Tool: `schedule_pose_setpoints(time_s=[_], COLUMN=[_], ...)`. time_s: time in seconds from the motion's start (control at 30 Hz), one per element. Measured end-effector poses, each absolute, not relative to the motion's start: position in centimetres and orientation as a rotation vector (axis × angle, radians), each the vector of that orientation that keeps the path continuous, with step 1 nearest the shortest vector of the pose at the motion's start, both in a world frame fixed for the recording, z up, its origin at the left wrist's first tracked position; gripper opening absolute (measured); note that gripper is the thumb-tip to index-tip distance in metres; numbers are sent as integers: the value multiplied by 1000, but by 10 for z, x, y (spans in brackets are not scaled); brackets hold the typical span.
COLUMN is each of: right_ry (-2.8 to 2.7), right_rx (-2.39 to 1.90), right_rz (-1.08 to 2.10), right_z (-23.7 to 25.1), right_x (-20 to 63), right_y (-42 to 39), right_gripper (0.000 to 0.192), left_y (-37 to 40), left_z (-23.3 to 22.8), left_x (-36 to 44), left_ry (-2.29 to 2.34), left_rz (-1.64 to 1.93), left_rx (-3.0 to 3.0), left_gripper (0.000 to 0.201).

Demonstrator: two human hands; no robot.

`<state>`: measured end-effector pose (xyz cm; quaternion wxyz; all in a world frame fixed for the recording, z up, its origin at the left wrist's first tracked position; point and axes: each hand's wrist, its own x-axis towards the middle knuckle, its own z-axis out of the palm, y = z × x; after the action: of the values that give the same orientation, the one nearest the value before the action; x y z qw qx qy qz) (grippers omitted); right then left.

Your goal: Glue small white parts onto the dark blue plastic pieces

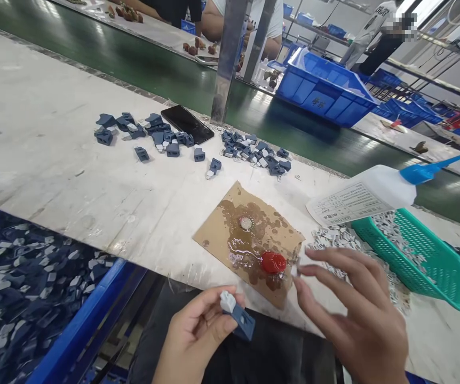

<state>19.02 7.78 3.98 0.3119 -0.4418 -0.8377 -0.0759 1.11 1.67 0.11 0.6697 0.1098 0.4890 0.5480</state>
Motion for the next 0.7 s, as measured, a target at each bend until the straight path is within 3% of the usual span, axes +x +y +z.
schedule_pose_setpoints(time_s=[0.17,0.57,0.7], right_ry=[-2276,-2334,-2322], right_rx=[-1025,-952,-943], right_rz=[153,159,338], right_z=[34,24,23], right_x=[175,173,177], right_y=[53,45,42], right_gripper=[15,24,23], left_y=[20,16,14], left_z=[3,5,7], left_x=[20,19,20], left_ry=[1117,1146,1124], left_rz=[1310,1364,1419], left_rx=[268,404,592], left_gripper=[23,15,11])
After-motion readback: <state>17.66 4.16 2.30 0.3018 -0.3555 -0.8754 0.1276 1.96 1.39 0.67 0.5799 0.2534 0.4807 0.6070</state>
